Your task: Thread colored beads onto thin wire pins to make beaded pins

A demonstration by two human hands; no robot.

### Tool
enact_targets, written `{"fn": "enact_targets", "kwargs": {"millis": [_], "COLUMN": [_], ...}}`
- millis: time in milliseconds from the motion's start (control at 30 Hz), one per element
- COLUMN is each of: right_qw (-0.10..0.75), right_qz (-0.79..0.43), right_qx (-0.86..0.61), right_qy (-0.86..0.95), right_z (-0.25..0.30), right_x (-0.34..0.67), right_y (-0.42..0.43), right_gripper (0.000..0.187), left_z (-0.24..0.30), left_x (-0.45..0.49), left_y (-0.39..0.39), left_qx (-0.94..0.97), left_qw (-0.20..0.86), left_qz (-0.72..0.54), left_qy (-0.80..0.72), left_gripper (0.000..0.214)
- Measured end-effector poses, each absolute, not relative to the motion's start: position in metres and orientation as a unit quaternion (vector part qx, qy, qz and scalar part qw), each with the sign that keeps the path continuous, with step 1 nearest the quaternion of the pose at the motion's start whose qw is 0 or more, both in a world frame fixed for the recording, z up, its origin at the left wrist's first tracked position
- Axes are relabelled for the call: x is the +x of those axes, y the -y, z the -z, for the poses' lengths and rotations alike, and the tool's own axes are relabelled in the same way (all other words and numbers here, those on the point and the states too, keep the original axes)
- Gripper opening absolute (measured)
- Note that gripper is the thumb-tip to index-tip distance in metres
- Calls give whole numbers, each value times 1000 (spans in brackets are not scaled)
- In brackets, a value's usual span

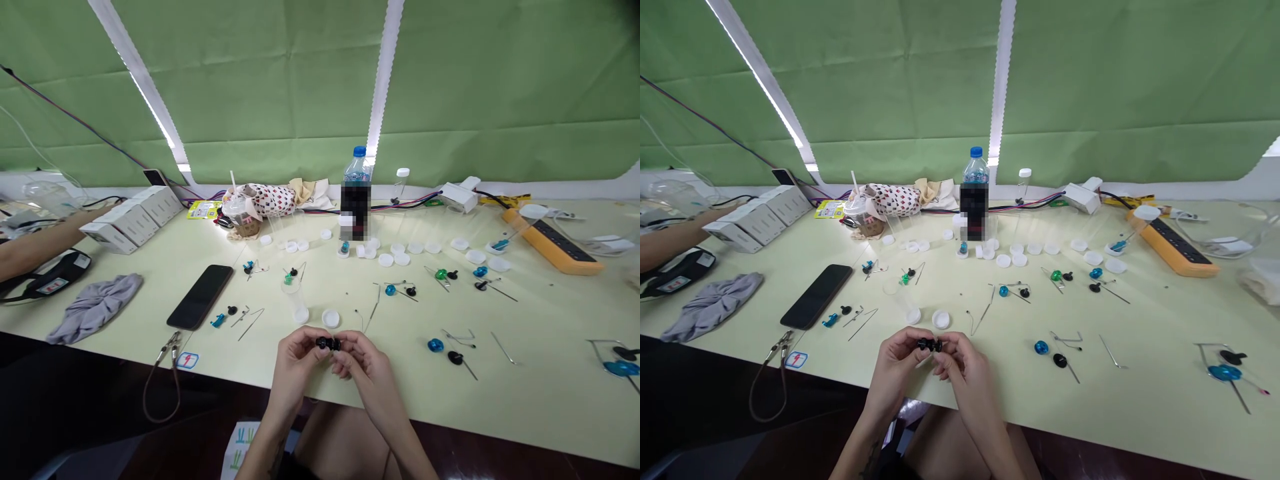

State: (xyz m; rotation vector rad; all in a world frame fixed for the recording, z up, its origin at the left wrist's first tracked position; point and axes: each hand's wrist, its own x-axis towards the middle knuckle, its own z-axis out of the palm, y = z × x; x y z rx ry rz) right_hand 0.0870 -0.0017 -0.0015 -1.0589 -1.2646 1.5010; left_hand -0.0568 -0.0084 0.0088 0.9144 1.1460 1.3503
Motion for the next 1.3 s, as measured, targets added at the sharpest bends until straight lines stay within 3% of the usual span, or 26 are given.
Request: {"fn": "enact_targets", "kwargs": {"millis": [233,800,1300], "right_qw": [439,420,431], "right_qz": [-603,-595,-597], "right_qx": [-434,-434,-437], "right_qy": [505,530,516], "right_z": [3,3,3], "right_x": [88,88,87], "right_y": [2,1,1], "right_gripper": [16,27,19], "left_z": [-8,-12,-12], "left_x": [-57,-56,-56], "left_y": [8,8,7], "left_qx": [389,396,391], "left_qw": [552,544,552], "left_qz": [-557,-557,-552], "left_qy": [-484,-487,-488], "left_gripper": [10,9,10]}}
